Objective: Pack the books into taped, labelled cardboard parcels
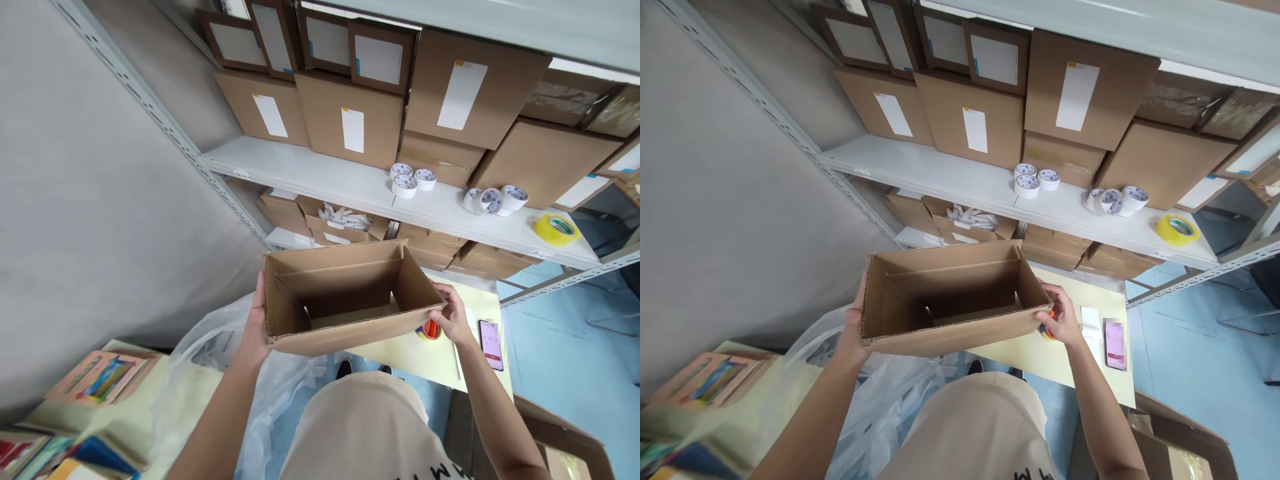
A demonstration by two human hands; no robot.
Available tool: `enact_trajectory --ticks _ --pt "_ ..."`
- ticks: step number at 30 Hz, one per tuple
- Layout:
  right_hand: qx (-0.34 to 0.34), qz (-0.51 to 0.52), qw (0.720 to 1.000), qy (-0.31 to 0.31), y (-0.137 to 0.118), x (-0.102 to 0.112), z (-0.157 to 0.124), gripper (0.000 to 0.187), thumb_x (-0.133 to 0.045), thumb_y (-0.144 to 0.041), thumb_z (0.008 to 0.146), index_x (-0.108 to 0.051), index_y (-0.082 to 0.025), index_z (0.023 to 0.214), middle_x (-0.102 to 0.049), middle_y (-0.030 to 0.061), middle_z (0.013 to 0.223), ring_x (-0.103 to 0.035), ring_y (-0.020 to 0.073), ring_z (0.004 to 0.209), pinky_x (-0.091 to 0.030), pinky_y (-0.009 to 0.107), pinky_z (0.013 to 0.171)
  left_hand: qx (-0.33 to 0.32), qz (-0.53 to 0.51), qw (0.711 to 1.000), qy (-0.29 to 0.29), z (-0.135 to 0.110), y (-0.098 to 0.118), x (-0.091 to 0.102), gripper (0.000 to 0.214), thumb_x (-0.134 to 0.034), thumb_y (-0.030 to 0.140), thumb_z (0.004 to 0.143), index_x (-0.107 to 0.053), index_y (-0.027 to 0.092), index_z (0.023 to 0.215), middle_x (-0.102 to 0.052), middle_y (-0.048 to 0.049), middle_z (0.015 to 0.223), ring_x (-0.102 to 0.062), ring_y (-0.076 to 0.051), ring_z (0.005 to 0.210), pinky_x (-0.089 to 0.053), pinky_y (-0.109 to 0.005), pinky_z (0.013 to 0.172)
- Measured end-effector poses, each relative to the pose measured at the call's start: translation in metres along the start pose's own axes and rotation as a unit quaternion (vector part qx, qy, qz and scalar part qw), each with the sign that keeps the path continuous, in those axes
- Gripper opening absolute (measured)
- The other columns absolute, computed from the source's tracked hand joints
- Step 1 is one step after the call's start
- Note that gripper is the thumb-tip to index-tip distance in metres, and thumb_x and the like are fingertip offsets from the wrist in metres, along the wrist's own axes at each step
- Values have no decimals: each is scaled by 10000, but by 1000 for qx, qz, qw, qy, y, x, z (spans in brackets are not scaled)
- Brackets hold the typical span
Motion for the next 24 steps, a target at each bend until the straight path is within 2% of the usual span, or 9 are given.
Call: enact_trajectory --ticks 2,5,9,12,14,17,20,22,24 --pt "-1 -6 1000 -5 -3 0 -1 542 -850 -535 638 -670 -287 1086 -683 98 1229 -591 335 1225 -458 510 1052 7 -24 1000 -8 3 -1 0 867 -329 821 806 -327 335 1524 -497 -45 1491 -296 -258 1472 -137 -379 1245" --pt "-11 -18 999 -38 -6 -7 -3 671 -801 -591 677 -621 -309 1258 -591 84 1393 -521 331 1317 -398 508 1122 9 -3 999 -46 8 -7 4 855 -455 760 810 -306 334 1536 -426 -46 1549 -156 -273 1516 -50 -431 1245" --pt "-20 -85 982 -169 -13 -21 -1 711 -762 -615 712 -604 -305 1332 -452 84 1526 -319 339 1460 -215 529 1212 -5 117 985 -129 10 -18 7 796 -564 688 796 -423 311 1482 -233 -59 1633 -25 -346 1513 -29 -569 1204" --pt "2 -156 949 -273 -19 -25 6 724 -713 -655 737 -596 -284 1348 -409 106 1546 -248 362 1482 -164 596 1199 -22 155 968 -198 8 -18 9 731 -369 697 889 -405 282 1489 -199 -62 1636 -41 -343 1513 -49 -600 1187" --pt "9 -196 929 -315 -18 -24 11 676 -654 -689 767 -656 -250 1281 -489 130 1490 -291 379 1464 -206 620 1182 -48 143 960 -234 6 -13 12 780 -193 738 895 -461 269 1459 -271 -67 1614 -72 -338 1511 -59 -599 1187" --pt "1 -256 927 -276 -11 -22 18 571 -603 -683 809 -739 -217 1110 -671 155 1270 -514 388 1314 -396 587 1097 -94 108 957 -253 2 -6 17 1047 -77 904 733 -623 239 1331 -419 -112 1538 -150 -383 1492 -104 -611 1182" --pt "-14 -302 936 -182 -1 -25 20 489 -637 -636 809 -728 -222 1052 -704 147 1146 -653 352 1108 -531 521 955 -77 127 961 -233 -3 -9 16 916 -369 913 693 -692 252 1239 -551 -118 1438 -283 -379 1459 -161 -569 1198" --pt "-8 -317 941 -116 3 -26 22 526 -695 -621 767 -680 -239 1128 -627 150 1272 -617 348 1167 -550 506 930 -27 150 976 -155 -4 -15 16 763 -566 772 732 -642 263 1296 -570 -104 1426 -376 -344 1424 -240 -530 1193" --pt "7 -326 943 -62 3 -26 30 728 -766 -624 687 -576 -260 1288 -416 161 1492 -470 368 1340 -528 530 969 7 153 986 -57 -5 -20 18 850 -650 683 731 -468 266 1450 -411 -109 1554 -334 -323 1450 -310 -503 1168"
Point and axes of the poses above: each hand's wrist, its own z-axis towards the middle knuckle, its own x-axis out of the back of the hand, y = z × x, the point moved 5 cm from there along z, towards the middle knuckle
